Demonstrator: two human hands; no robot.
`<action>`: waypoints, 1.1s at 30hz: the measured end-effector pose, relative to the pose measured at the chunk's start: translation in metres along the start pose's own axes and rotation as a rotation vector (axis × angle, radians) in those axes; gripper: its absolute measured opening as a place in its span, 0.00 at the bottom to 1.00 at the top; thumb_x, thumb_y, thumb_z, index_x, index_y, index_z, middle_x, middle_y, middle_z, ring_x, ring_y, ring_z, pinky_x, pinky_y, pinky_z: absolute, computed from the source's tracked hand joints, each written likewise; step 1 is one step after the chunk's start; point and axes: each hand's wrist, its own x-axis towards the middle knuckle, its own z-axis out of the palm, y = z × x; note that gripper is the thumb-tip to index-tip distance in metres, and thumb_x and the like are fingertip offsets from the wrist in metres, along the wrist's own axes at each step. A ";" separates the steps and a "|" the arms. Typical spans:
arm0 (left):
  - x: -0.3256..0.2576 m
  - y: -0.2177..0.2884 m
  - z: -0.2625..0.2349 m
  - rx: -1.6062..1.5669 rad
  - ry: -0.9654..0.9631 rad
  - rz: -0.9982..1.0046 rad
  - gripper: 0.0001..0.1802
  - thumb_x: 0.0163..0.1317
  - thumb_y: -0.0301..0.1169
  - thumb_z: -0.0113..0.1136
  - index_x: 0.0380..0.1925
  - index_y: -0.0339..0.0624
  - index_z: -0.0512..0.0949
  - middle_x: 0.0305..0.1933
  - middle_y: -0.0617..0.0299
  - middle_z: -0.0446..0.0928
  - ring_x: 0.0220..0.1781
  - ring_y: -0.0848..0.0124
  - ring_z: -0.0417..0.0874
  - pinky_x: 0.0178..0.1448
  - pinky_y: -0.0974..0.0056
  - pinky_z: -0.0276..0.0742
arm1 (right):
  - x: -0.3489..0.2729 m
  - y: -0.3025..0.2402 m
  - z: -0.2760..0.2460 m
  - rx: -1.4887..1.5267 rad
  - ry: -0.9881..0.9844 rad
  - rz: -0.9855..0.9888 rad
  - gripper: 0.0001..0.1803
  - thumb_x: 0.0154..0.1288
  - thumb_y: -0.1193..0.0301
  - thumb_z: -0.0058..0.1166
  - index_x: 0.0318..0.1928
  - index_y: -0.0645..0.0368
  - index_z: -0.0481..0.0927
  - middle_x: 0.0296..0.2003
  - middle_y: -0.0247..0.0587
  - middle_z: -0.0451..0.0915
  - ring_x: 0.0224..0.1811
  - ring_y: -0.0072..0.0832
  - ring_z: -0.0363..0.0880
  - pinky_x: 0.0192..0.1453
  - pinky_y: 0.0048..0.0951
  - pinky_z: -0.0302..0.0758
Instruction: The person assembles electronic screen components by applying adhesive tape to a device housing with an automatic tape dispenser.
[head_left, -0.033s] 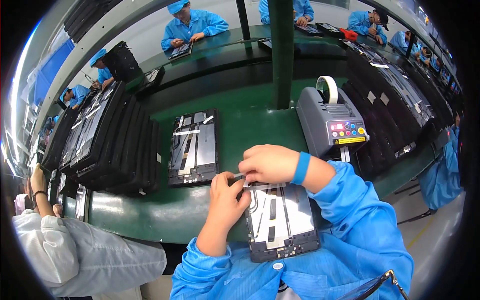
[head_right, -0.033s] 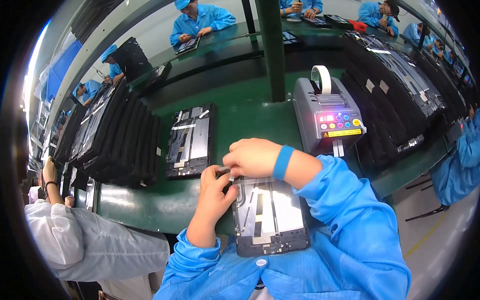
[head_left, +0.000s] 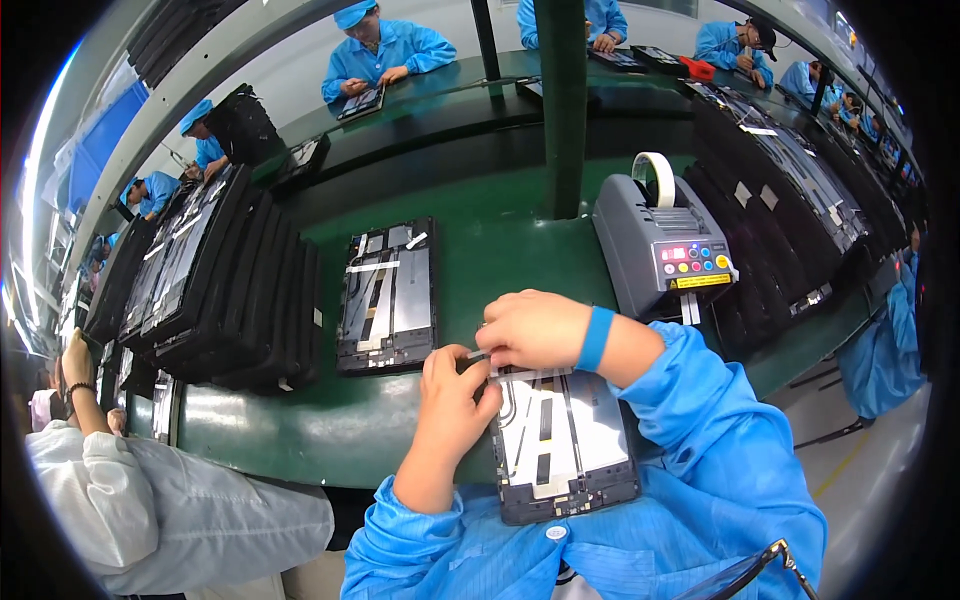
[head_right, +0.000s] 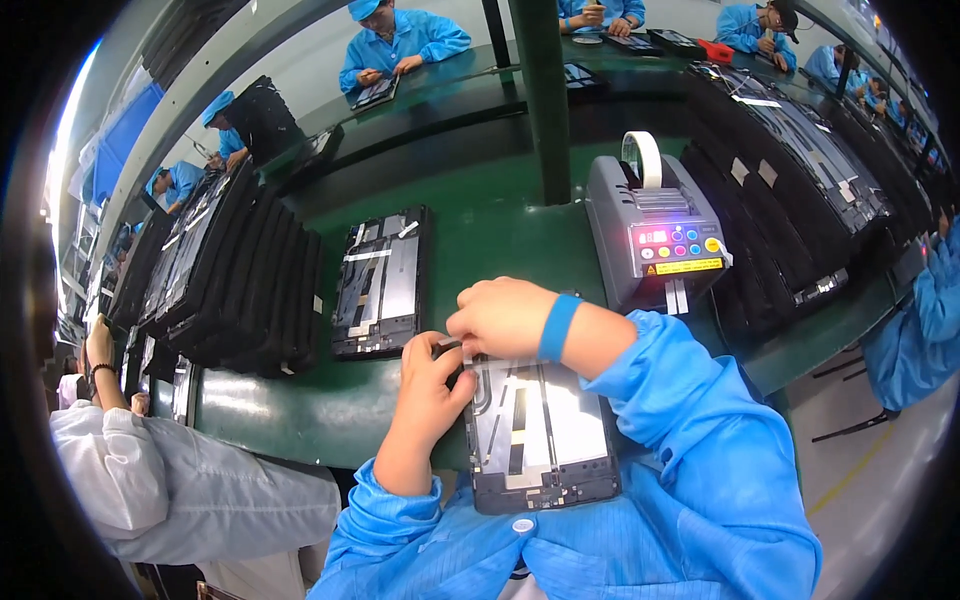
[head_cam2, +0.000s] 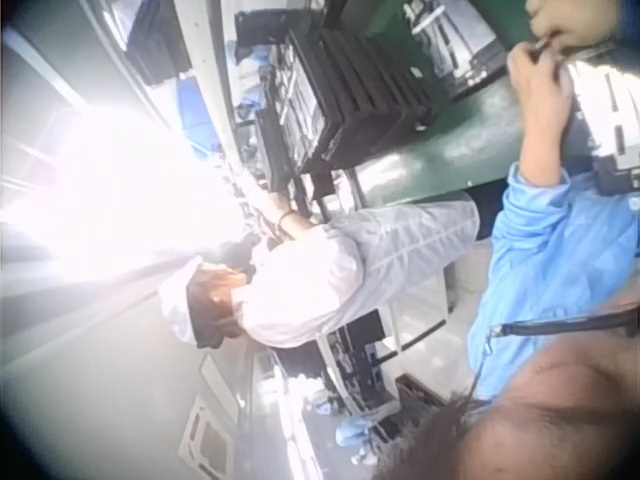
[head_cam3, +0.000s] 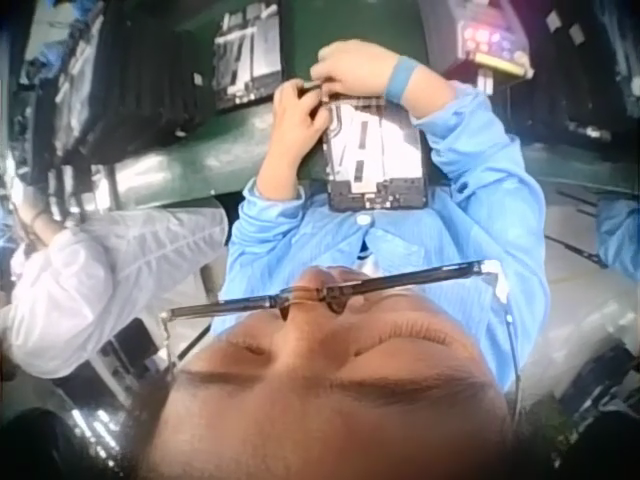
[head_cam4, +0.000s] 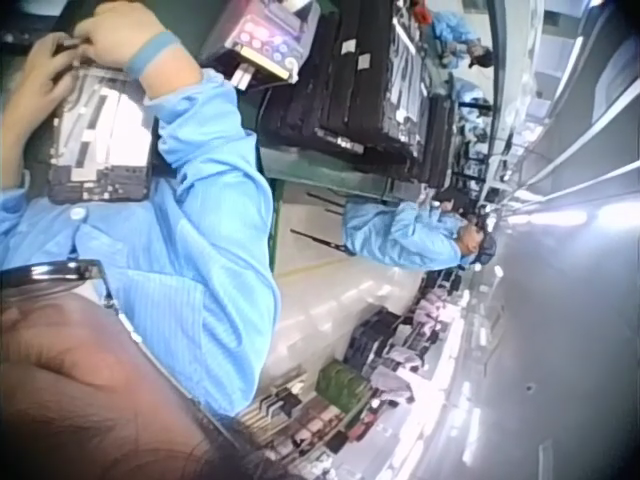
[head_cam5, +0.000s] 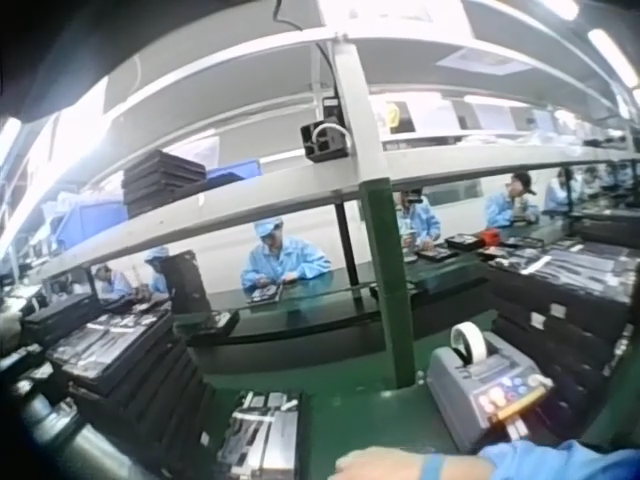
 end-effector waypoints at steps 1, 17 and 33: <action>0.001 0.001 0.000 -0.010 -0.003 0.005 0.15 0.45 0.31 0.62 0.38 0.46 0.81 0.46 0.51 0.69 0.52 0.52 0.69 0.54 0.51 0.68 | 0.002 0.001 0.007 -0.059 -0.012 0.012 0.10 0.57 0.64 0.58 0.35 0.55 0.78 0.32 0.40 0.76 0.42 0.38 0.75 0.49 0.39 0.71; 0.000 0.001 -0.005 -0.060 -0.038 -0.067 0.16 0.46 0.31 0.63 0.39 0.49 0.82 0.47 0.52 0.69 0.54 0.53 0.68 0.58 0.53 0.67 | -0.008 0.026 0.008 0.613 0.060 0.372 0.09 0.51 0.68 0.66 0.28 0.61 0.83 0.24 0.41 0.77 0.26 0.31 0.76 0.31 0.30 0.72; 0.000 0.004 -0.002 -0.029 0.020 -0.023 0.18 0.45 0.30 0.64 0.40 0.50 0.83 0.46 0.53 0.70 0.54 0.53 0.69 0.58 0.53 0.66 | -0.005 0.016 0.017 0.067 0.105 0.279 0.09 0.49 0.65 0.58 0.24 0.58 0.80 0.23 0.45 0.79 0.29 0.43 0.79 0.35 0.40 0.75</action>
